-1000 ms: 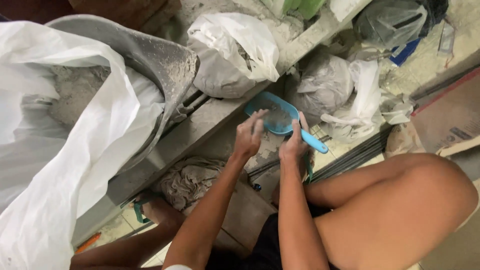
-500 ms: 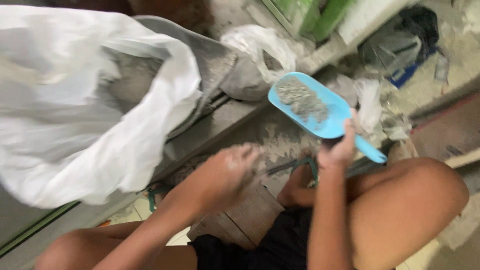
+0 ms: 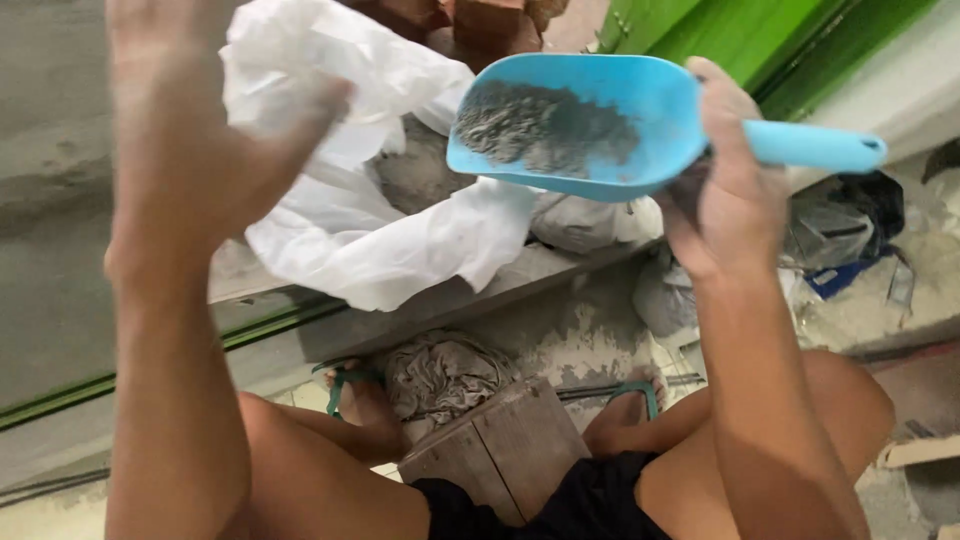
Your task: Using a blue plastic scoop to transfer dry cement powder from a large white bag into a grey tray.
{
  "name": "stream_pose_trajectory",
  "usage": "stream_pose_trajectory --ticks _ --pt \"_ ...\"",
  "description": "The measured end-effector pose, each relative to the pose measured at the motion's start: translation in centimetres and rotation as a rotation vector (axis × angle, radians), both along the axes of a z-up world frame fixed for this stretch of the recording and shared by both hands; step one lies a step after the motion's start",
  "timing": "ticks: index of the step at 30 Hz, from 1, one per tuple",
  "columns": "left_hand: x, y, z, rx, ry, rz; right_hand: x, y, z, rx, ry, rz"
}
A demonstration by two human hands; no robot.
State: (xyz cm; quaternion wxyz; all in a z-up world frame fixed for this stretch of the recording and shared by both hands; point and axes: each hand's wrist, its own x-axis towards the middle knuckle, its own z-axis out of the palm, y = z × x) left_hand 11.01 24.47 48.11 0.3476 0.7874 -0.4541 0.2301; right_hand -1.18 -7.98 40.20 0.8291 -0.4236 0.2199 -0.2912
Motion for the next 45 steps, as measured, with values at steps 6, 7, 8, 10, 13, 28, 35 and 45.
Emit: stream_pose_trajectory --ticks 6,7,8,10,13,28,35,45 --pt "5.5 -0.1 -3.2 0.619 0.083 0.399 5.7 3.8 -1.9 -0.737 -0.021 0.194" --pt "5.9 -0.1 -3.6 0.581 0.199 0.41 6.4 4.6 -1.9 -0.876 -0.114 0.267" --pt "6.3 -0.2 -4.0 0.543 0.317 0.415 7.0 5.3 -1.9 -1.012 -0.205 0.339" --pt "6.7 -0.3 -4.6 0.52 0.35 0.452 8.4 6.0 -2.6 -1.169 -0.195 0.357" --pt "9.0 -0.2 -6.8 0.427 0.304 0.594 9.8 6.4 -2.5 -1.409 -0.287 0.479" --pt "17.1 5.0 -14.4 -0.138 0.083 0.558 2.8 -1.2 -2.3 -0.776 -0.219 0.023" --pt "2.1 0.4 -6.0 0.32 -0.151 0.355 -1.7 -12.5 -8.1 0.065 -0.032 -0.212" --pt "-11.3 -26.5 -19.8 0.527 1.223 -0.331 -3.2 -16.4 -14.5 -0.373 0.345 -0.18"
